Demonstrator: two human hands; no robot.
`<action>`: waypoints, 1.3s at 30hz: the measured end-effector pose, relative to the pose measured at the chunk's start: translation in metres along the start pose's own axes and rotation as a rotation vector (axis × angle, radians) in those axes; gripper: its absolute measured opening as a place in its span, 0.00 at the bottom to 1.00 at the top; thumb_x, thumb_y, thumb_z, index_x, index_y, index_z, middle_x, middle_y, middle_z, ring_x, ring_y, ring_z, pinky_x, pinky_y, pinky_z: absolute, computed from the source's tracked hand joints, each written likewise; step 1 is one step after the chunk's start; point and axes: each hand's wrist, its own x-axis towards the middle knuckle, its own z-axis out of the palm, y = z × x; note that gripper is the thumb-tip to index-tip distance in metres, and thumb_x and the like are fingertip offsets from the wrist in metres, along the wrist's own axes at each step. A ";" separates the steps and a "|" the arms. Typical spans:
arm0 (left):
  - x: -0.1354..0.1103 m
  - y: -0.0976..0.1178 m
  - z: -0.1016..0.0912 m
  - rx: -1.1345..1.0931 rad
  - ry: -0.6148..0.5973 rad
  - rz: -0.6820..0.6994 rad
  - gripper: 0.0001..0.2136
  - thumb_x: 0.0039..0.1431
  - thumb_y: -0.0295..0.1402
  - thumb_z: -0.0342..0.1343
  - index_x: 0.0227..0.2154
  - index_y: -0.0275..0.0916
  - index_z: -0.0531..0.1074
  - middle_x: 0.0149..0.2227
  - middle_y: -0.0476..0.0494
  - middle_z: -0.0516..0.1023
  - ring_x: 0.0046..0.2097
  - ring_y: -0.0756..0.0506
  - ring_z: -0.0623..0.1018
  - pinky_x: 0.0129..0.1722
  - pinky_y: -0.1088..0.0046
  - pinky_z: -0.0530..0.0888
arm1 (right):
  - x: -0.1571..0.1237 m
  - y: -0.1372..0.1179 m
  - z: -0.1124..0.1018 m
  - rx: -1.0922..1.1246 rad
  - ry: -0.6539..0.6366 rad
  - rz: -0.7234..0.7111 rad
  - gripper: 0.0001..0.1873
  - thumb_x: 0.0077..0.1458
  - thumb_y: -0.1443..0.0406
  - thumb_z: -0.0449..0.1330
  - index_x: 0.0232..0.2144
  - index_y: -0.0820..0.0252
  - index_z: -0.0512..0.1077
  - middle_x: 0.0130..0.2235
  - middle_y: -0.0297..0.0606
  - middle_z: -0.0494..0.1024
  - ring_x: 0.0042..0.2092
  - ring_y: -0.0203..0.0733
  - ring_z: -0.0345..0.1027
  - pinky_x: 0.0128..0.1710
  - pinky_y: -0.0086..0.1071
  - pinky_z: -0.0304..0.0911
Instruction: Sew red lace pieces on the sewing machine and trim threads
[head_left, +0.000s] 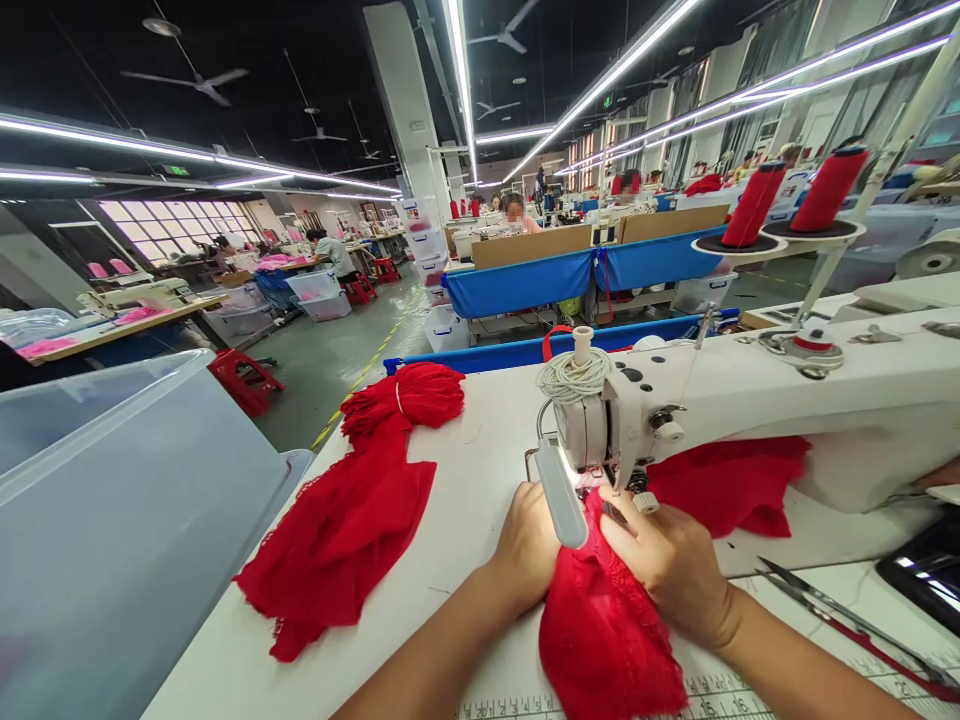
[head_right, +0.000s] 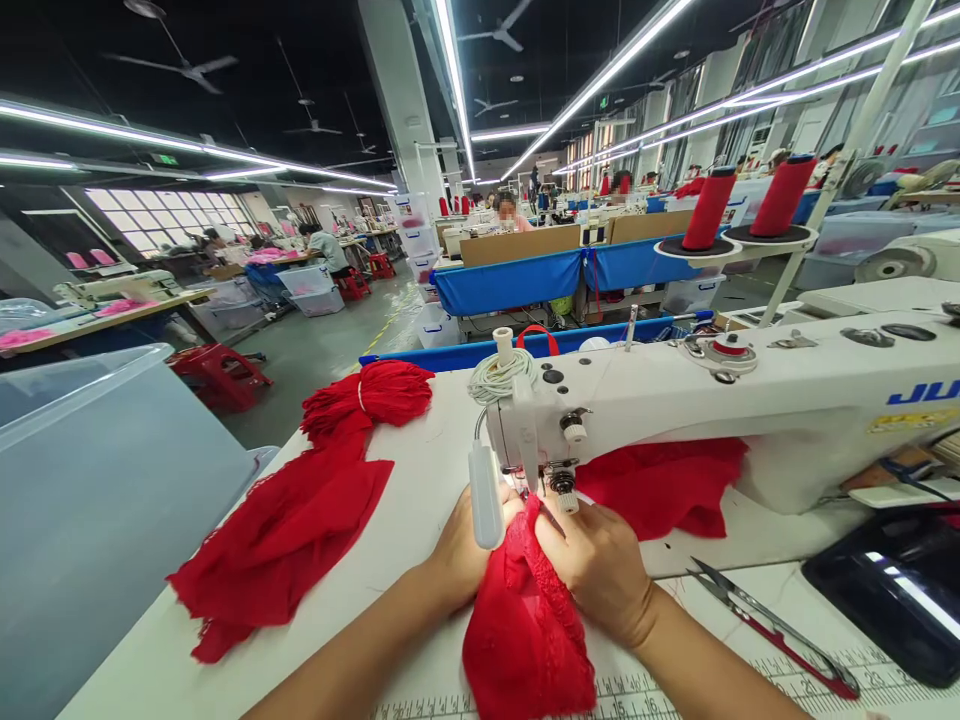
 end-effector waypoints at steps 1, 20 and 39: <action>0.001 0.000 -0.001 0.007 -0.002 -0.008 0.16 0.63 0.31 0.40 0.18 0.40 0.54 0.23 0.47 0.66 0.29 0.47 0.65 0.31 0.67 0.62 | -0.001 0.000 0.001 0.002 0.007 -0.030 0.19 0.59 0.75 0.48 0.25 0.58 0.75 0.44 0.40 0.81 0.23 0.34 0.57 0.28 0.34 0.52; -0.009 -0.003 -0.001 0.244 0.023 0.127 0.11 0.58 0.28 0.52 0.21 0.37 0.61 0.27 0.50 0.72 0.33 0.48 0.68 0.36 0.66 0.59 | -0.001 0.018 0.013 0.268 -0.110 -0.178 0.21 0.64 0.75 0.43 0.27 0.61 0.72 0.32 0.40 0.79 0.24 0.32 0.64 0.23 0.29 0.51; -0.004 -0.006 -0.001 0.251 -0.053 0.141 0.13 0.63 0.28 0.44 0.28 0.40 0.72 0.30 0.46 0.73 0.38 0.43 0.68 0.47 0.58 0.63 | -0.014 0.023 0.025 0.615 -0.401 0.276 0.16 0.63 0.68 0.48 0.33 0.53 0.76 0.31 0.34 0.79 0.33 0.39 0.72 0.33 0.30 0.65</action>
